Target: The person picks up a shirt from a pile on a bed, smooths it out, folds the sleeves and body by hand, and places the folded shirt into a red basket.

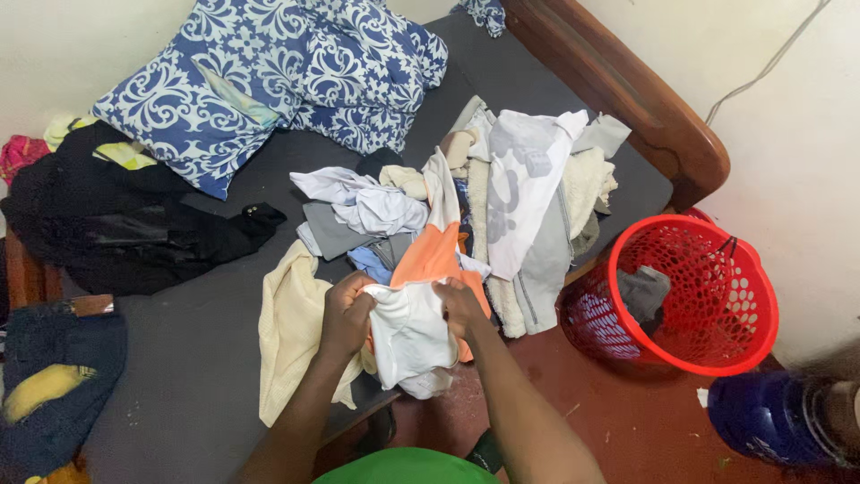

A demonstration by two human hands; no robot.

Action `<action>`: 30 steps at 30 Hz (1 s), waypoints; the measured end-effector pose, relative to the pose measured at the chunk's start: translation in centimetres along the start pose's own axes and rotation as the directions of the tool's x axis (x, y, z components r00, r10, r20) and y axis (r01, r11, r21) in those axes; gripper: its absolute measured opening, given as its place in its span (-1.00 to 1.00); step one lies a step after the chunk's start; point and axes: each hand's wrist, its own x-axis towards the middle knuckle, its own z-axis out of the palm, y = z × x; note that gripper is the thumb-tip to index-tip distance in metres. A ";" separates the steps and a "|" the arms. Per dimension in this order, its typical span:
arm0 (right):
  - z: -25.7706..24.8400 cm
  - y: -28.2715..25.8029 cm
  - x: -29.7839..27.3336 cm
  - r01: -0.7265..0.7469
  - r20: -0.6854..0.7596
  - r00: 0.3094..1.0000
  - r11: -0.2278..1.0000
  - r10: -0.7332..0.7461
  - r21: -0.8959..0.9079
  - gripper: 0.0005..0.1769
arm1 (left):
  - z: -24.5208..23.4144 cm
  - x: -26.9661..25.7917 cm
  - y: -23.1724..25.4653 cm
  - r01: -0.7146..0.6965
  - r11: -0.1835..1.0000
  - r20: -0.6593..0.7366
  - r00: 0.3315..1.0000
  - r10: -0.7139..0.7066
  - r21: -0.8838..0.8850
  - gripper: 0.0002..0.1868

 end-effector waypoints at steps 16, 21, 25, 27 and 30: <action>-4.0 -10.7 -9.5 0.408 -0.210 0.909 0.663 -0.361 0.628 -0.64 | 5.9 3.0 0.4 -0.046 0.999 -0.011 0.999 0.045 -0.025 -0.82; -9.6 -10.8 -11.7 0.680 -0.382 0.733 0.625 -0.563 0.383 -0.72 | 9.7 4.3 1.6 -0.088 0.996 0.008 0.996 0.088 0.001 -0.84; -11.7 -12.4 -15.3 0.790 -0.540 0.604 0.534 -0.587 0.303 -0.61 | 13.2 4.9 2.9 -0.069 0.997 0.076 0.995 0.071 -0.032 -0.85; -12.1 -13.7 -17.8 0.820 -0.610 0.369 0.554 -0.701 -0.141 -0.83 | 15.0 5.2 3.6 -0.069 0.995 0.119 0.990 0.077 -0.072 -0.85; -12.7 -15.7 -21.4 0.708 -0.613 0.156 0.520 -0.775 -0.477 -0.85 | 17.9 5.6 4.5 -0.041 0.989 0.199 0.978 0.069 -0.140 -0.86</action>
